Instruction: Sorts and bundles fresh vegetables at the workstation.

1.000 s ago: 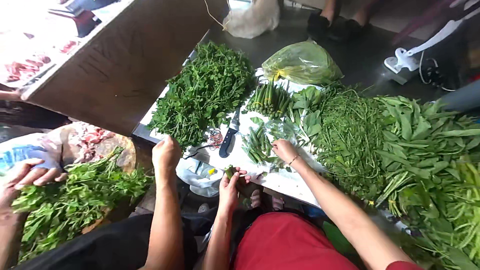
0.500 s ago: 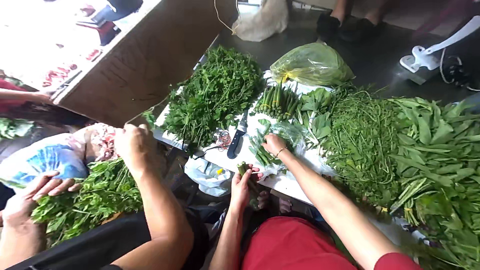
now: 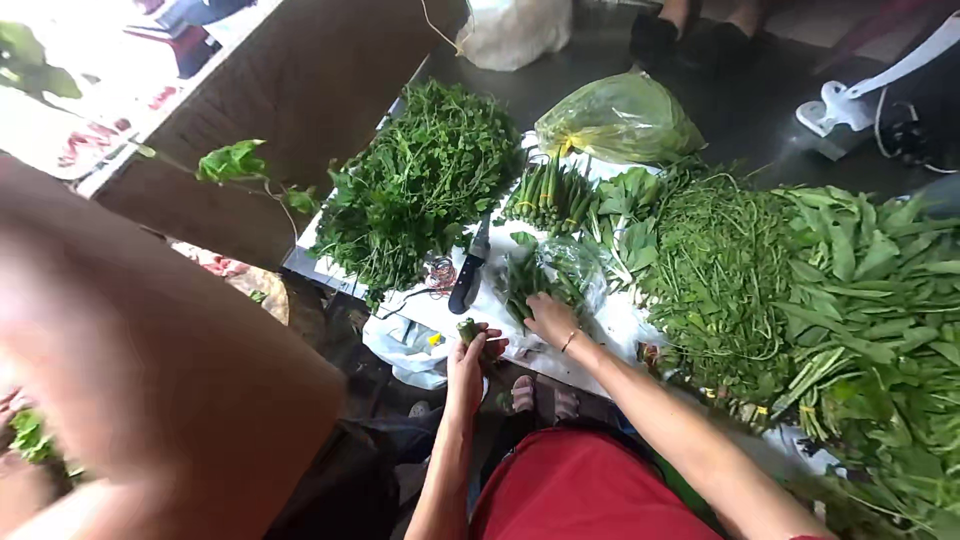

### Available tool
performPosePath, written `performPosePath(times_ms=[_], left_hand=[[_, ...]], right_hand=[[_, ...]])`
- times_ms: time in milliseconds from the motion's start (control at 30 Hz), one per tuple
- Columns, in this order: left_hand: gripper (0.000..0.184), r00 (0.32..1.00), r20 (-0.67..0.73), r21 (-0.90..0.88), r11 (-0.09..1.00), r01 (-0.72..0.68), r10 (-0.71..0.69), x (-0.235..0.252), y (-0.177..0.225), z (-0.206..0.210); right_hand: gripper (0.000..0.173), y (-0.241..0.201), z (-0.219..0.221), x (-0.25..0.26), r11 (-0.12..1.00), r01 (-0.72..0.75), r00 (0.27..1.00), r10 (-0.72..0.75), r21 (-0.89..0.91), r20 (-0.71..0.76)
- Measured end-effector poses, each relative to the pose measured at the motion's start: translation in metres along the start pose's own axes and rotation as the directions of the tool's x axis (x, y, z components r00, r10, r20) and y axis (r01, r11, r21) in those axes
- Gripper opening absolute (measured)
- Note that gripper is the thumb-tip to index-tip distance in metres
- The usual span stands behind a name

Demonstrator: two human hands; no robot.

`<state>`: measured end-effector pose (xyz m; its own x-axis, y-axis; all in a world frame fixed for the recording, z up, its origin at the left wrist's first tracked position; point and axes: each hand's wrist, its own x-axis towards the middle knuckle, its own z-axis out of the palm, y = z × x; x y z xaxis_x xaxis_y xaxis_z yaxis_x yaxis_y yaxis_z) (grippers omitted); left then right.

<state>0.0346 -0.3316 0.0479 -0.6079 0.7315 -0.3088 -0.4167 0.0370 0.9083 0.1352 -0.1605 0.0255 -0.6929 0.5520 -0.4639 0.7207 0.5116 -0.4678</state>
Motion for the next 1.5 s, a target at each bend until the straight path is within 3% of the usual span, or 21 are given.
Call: performPosePath(times_ms=[67,133,333,567,733,900,1133,1267,1500], left_hand=[[0.028,1.0,0.003,-0.013,1.0,-0.005,0.005,0.002,-0.001,0.003],[0.027,1.0,-0.004,-0.03,1.0,0.005,-0.005,0.002,-0.002,0.003],[0.028,0.999,-0.015,-0.071,0.997,0.03,-0.031,-0.003,0.001,0.001],[0.027,0.995,-0.028,-0.221,0.972,0.084,-0.093,-0.006,0.008,0.002],[0.027,0.993,0.009,-0.279,0.953,0.117,-0.119,-0.002,0.0,0.007],[0.028,0.985,0.02,-0.271,0.948,0.169,-0.17,0.005,-0.005,0.022],[0.028,0.988,0.011,-0.279,0.949,0.148,-0.151,-0.002,-0.006,0.02],[0.028,0.989,-0.053,-0.293,0.949,0.117,-0.138,-0.013,-0.003,0.001],[0.028,0.976,-0.165,-0.332,0.94,0.079,-0.14,-0.024,-0.002,-0.026]], right_hand=[[0.039,-0.003,0.005,-0.001,0.997,0.075,0.994,-0.076,-0.006,-0.085],[0.035,-0.008,0.011,0.002,0.994,0.103,0.992,-0.105,-0.025,-0.069],[0.039,-0.02,0.013,0.011,1.0,-0.011,1.0,0.011,-0.028,0.01],[0.034,0.016,-0.042,-0.031,0.943,-0.092,0.995,0.102,0.321,-0.012],[0.028,0.05,-0.04,-0.065,0.839,-0.06,0.981,0.151,0.54,-0.125],[0.029,0.044,-0.029,-0.057,0.879,-0.105,0.981,0.169,0.465,-0.098],[0.035,0.011,-0.003,-0.004,0.972,0.053,0.998,-0.056,0.227,0.007],[0.035,0.014,-0.012,0.027,0.996,-0.003,0.999,-0.001,0.086,0.043],[0.044,0.058,-0.057,0.038,0.981,-0.099,0.985,0.12,0.167,-0.122]])
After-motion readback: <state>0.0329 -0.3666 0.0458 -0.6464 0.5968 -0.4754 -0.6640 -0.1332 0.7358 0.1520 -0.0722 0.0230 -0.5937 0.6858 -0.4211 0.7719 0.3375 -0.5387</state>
